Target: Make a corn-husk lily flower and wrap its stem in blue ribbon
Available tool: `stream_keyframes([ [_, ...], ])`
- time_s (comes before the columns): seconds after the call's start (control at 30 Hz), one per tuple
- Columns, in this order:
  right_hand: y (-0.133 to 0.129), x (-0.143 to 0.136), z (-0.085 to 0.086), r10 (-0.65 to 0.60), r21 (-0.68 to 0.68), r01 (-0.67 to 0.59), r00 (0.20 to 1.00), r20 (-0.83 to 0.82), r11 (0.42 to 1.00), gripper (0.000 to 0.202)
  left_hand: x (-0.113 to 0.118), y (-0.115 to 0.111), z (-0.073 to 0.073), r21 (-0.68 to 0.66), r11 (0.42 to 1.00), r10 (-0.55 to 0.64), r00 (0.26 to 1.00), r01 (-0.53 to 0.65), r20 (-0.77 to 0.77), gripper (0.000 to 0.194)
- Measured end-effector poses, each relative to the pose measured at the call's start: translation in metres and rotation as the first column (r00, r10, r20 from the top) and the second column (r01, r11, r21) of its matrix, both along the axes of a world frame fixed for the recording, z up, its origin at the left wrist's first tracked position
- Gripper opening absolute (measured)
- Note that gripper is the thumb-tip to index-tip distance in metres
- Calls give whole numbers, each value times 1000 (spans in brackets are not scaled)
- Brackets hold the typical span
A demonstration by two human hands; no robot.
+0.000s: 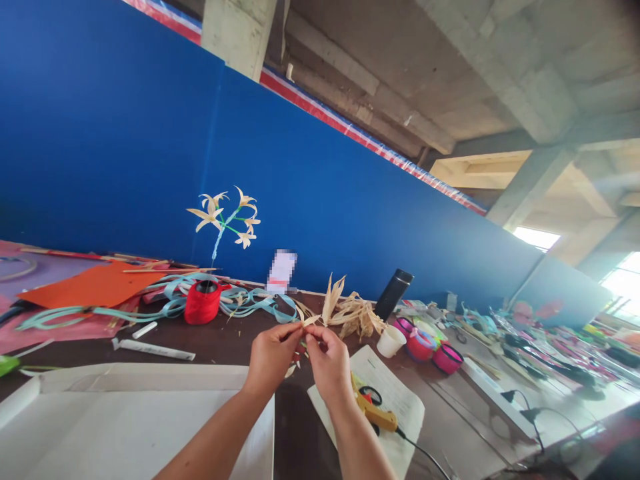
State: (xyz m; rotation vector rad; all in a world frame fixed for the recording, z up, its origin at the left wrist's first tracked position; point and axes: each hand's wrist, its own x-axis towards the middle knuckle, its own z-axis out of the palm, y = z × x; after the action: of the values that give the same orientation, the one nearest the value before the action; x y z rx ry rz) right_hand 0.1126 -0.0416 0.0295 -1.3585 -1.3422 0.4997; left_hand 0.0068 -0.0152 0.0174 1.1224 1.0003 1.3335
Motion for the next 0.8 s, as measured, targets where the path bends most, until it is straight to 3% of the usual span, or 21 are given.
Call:
stream_keyframes([
  [0.2,-8,17,-6,-27,63,23,998,65,998,24,-1,3,-1,-79,997,-2,994,11,107,30],
  [0.33,-14,34,-8,-20,-19,21,996,90,1000,25,-2,4,-1,-109,994,-4,992,18,130,30],
  [0.8,-25,59,-15,10,-24,-3,957,289,1000,19,-1,8,-13,-80,997,11,1000,-10,14,28],
])
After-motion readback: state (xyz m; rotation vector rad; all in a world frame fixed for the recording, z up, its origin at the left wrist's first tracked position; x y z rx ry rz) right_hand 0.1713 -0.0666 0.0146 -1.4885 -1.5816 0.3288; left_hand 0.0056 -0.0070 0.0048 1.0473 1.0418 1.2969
